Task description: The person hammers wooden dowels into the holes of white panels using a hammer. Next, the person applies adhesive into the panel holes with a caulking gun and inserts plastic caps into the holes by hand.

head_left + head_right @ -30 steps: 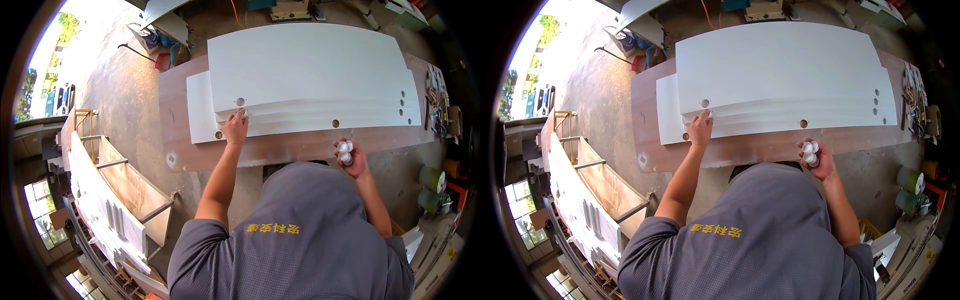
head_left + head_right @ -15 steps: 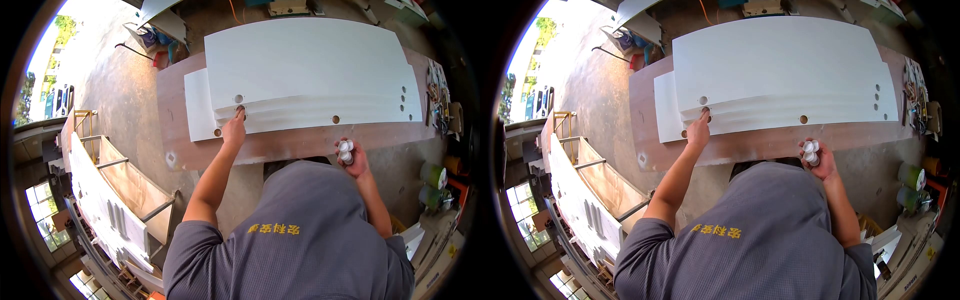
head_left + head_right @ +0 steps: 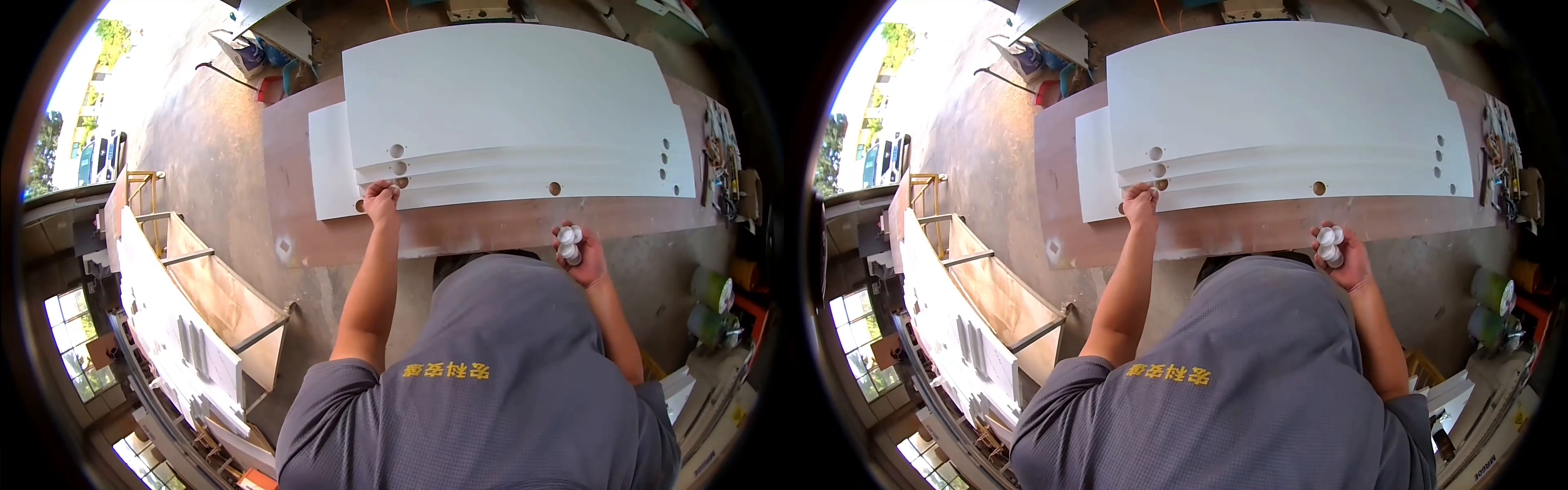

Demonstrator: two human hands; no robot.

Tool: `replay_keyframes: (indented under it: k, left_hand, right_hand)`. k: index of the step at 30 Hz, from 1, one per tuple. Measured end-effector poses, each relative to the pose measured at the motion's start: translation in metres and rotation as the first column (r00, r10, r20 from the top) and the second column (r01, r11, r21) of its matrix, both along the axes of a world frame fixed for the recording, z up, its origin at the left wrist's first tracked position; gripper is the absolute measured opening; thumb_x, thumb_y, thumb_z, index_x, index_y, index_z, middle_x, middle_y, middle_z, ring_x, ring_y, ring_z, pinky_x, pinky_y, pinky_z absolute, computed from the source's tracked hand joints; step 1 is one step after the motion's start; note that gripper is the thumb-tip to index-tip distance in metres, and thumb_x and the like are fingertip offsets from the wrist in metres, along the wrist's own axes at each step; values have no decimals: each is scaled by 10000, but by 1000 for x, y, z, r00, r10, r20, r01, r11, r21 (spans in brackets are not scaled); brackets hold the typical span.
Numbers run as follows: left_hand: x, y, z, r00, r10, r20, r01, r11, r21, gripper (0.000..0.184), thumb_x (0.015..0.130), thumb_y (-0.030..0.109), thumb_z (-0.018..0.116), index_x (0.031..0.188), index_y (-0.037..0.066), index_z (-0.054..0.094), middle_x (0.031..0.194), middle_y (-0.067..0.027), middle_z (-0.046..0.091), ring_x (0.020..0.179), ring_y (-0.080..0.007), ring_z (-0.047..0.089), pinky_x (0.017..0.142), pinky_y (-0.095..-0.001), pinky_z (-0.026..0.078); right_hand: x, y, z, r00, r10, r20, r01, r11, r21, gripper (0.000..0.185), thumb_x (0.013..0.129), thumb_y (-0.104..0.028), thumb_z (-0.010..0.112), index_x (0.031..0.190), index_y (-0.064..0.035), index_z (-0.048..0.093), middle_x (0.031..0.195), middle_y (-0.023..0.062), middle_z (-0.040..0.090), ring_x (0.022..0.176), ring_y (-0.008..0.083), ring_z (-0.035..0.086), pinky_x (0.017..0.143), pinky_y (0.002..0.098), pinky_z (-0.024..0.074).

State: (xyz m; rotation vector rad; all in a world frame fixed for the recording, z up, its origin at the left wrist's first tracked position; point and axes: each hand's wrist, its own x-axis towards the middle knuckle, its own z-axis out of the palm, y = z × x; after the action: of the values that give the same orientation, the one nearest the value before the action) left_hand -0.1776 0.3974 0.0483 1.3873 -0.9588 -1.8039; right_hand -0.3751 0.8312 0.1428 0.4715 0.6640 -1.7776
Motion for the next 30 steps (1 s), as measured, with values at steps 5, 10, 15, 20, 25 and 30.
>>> replay_keyframes:
  k: [5,10,15,20,25,30]
  left_hand:
    - [2,-25,14,982,-125,141,88,965,249,191,799,-69,670,970,-8,611,926,-103,667,793,-191,657,603,-260,567]
    - [6,-59,12,926,-352,138,300,906,300,186,801,-78,650,967,-3,614,907,-92,655,777,-182,645,605,-264,566]
    - [9,-55,17,904,-357,236,298,921,250,142,820,-33,647,951,21,639,813,-58,643,729,-160,616,569,-285,531]
    - [40,-71,0,723,-351,594,453,891,-25,198,833,35,582,1016,-13,642,834,-122,652,756,-228,637,630,-372,517]
    - [72,-96,21,592,-79,802,680,583,-444,242,848,70,504,1022,-42,631,1038,-205,665,876,-325,646,788,-425,507]
    - [49,-98,43,328,-415,849,841,538,-61,428,801,265,737,1149,27,667,933,-142,685,889,-271,651,761,-423,504]
  right_hand:
    - [2,1,4,1000,9,-10,-9,1000,23,392,998,-406,502,1256,-122,582,1274,131,623,987,279,676,754,438,600]
    - [-1,-4,11,998,-11,-67,18,995,95,402,986,-389,510,1267,-110,578,1169,126,659,924,260,674,728,416,591]
    - [-14,-24,17,981,52,-188,-12,978,209,420,972,-371,520,1288,-98,571,1012,99,668,852,228,658,693,379,576]
    - [-39,-50,-3,756,466,-459,-230,846,481,467,954,-340,556,1367,-122,534,1032,83,656,829,199,652,684,362,568]
    - [-39,-89,-44,134,851,-509,76,503,861,590,925,-314,564,1465,-118,426,1149,171,656,906,318,669,749,439,558]
    - [-39,-85,-58,-136,949,-286,308,315,898,671,901,-287,561,1520,-150,343,1175,256,632,1018,408,635,845,494,515]
